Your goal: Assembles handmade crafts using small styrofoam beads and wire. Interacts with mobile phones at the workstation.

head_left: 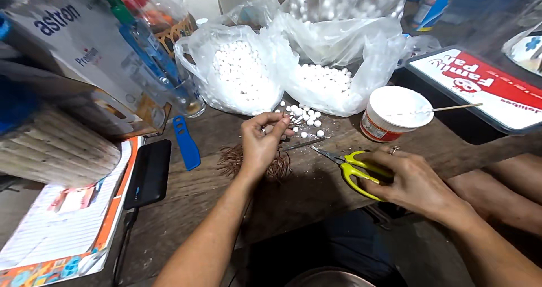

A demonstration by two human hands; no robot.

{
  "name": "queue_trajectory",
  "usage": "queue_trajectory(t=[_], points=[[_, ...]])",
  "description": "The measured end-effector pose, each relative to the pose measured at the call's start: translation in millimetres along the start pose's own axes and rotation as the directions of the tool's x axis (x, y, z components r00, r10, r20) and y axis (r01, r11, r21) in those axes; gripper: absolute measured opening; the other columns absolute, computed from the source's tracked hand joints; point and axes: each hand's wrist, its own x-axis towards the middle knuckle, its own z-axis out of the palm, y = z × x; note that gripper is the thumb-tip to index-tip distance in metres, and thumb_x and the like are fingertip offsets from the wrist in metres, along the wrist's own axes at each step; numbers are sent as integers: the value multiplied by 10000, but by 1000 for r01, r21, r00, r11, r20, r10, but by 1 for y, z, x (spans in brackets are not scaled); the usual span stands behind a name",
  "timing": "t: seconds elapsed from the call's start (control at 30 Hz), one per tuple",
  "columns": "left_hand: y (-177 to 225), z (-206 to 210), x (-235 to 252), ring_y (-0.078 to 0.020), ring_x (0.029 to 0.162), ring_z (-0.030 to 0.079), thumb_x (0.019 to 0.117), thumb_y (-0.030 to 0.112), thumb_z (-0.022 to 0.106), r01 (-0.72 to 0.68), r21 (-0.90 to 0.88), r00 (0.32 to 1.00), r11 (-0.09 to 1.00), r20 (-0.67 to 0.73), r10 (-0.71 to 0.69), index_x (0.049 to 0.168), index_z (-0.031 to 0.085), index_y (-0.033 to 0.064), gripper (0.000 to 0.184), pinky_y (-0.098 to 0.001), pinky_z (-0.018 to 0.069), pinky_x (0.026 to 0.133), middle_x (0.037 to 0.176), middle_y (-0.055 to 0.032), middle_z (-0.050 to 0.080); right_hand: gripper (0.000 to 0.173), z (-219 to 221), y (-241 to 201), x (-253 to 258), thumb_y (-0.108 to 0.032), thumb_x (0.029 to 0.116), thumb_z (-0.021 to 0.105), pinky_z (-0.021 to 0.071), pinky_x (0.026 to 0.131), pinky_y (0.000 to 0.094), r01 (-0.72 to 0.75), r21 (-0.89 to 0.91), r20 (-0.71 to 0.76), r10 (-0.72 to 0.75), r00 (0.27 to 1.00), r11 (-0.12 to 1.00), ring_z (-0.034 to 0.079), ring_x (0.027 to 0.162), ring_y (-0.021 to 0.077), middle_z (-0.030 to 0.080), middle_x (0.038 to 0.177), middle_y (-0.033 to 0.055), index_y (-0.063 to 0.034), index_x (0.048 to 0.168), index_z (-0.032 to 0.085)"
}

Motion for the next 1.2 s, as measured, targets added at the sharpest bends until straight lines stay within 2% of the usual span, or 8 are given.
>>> queue_trajectory(t=[0.1,0.13,0.23,0.4,0.53,0.77,0.97,1.2], points=[[1,1,-1,-24,622,671,952,-37,665,-19,22,1000,1000,-8,19,978,689,-5,48,-185,585,604,802,7,722,380,-1,3,-1,-253,818,679,512,612,150,-65,295,-100,98,990,953,607,699,-14,687,881,17,-17,1112,718],[2,2,-1,-17,624,669,947,-36,672,-21,40,1000,999,-10,21,982,689,-8,48,-181,583,604,806,6,721,378,-1,3,-1,-208,828,690,516,623,100,-48,424,-124,111,986,905,607,720,-63,685,926,-19,2,1142,692],[3,5,-4,-21,679,690,940,-36,677,-69,94,998,993,7,69,985,681,-27,46,-189,606,658,859,-12,715,492,1,-3,3,-193,840,750,570,726,132,17,628,-125,79,989,778,662,848,-44,717,1068,-51,19,1269,632],[-2,8,-8,-12,748,686,932,-33,674,-208,194,978,959,41,204,1008,698,-63,86,-177,594,718,901,-56,711,753,10,-11,10,-406,792,775,485,749,90,77,523,-108,-24,994,849,568,899,-85,691,1134,10,50,1362,589],[-6,12,-11,-11,731,681,923,-19,686,-247,216,969,945,59,240,1002,711,-63,93,-166,585,706,890,-64,714,688,14,-18,12,-382,811,771,481,721,88,70,488,-135,-4,991,870,558,843,-85,694,1055,17,49,1326,619],[-12,14,-12,-23,737,676,920,-26,665,-332,210,943,919,90,320,1026,711,-70,124,-177,587,711,899,-85,704,698,32,-27,20,-440,818,789,472,696,98,54,485,-116,3,993,873,547,793,-73,685,979,13,32,1310,641],[-14,16,-12,-24,718,671,917,-16,661,-378,236,926,895,89,368,1016,713,-70,125,-166,574,694,857,-83,700,691,36,-26,21,-421,817,796,440,676,72,77,500,-131,-12,991,862,514,770,-93,668,954,-10,48,1298,639],[-14,15,-12,-25,729,670,926,-4,647,-396,256,918,882,105,382,1021,721,-58,132,-169,571,699,856,-76,701,662,35,-27,21,-371,825,797,471,679,74,48,557,-110,17,994,829,543,773,-89,671,973,-15,55,1305,632]])
